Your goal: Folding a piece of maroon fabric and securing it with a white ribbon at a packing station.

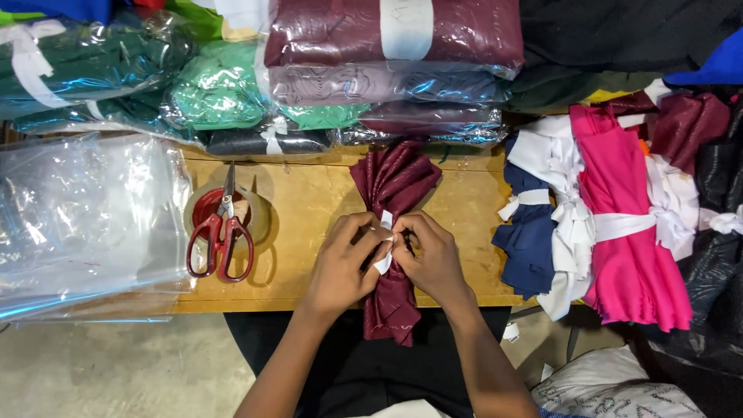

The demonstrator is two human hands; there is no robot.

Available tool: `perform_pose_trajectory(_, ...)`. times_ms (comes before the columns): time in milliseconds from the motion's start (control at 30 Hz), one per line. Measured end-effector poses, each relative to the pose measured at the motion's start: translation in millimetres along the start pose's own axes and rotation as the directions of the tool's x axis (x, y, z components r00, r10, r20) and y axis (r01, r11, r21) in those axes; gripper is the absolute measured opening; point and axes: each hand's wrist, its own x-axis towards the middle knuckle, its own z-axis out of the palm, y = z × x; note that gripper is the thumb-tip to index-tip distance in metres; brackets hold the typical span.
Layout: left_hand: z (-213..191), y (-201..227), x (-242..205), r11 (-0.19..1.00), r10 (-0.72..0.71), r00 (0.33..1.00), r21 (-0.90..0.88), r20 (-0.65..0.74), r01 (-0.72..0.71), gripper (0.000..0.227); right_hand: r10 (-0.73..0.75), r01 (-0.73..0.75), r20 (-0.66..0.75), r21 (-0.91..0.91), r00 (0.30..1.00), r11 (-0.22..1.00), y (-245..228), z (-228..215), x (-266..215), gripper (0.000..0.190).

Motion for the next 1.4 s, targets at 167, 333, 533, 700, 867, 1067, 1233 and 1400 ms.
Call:
perform_pose_trajectory(167, 10, -5, 0, 0.991, 0.071, 0.997, 0.112, 0.016, -0.072, 0.011, 0.067, -0.067, -0.023, -0.019, 0.998, 0.998, 4, 5, -2, 0.012)
perform_pose_trajectory(333, 14, -3, 6, 0.986, 0.118, 0.993, 0.116, 0.032, -0.121, 0.009, 0.226, -0.219, -0.083, 0.085, 0.971, 0.972, 5, 2, 3, 0.009)
perform_pose_trajectory(533, 0, 8, 11, 0.999, 0.039, 0.999, -0.02, -0.022, -0.04, 0.004, 0.143, -0.133, -0.043, 0.173, 0.989, 0.976, -26, -8, 9, 0.021)
perform_pose_trajectory(700, -2, 13, 13, 1.0, -0.015, 1.0, -0.005, -0.028, 0.015, 0.009, 0.105, -0.104, -0.069, 0.02, 0.992, 0.994, -29, -6, 7, 0.014)
perform_pose_trajectory(867, -5, 14, 13, 0.998, -0.027, 1.0, -0.065, -0.008, 0.026, 0.009, 0.279, -0.259, -0.084, 0.194, 0.957, 0.946, -14, -3, 1, 0.007)
perform_pose_trajectory(1067, -16, 23, 22, 0.975, -0.109, 0.994, -0.195, -0.01, 0.105, 0.014, 0.174, -0.164, -0.044, 0.176, 0.984, 0.971, -29, -9, 11, 0.02)
perform_pose_trajectory(1233, 1, -7, 3, 0.904, -0.299, 0.945, -0.358, -0.133, 0.236, 0.018, 0.352, -0.327, -0.078, 0.223, 0.933, 0.918, -29, -7, 8, 0.02)
perform_pose_trajectory(1400, -12, 15, 20, 0.874, -0.355, 0.933, -0.375, -0.062, 0.308, 0.016, 0.408, -0.366, -0.095, 0.295, 0.908, 0.883, -22, -6, 8, 0.017)
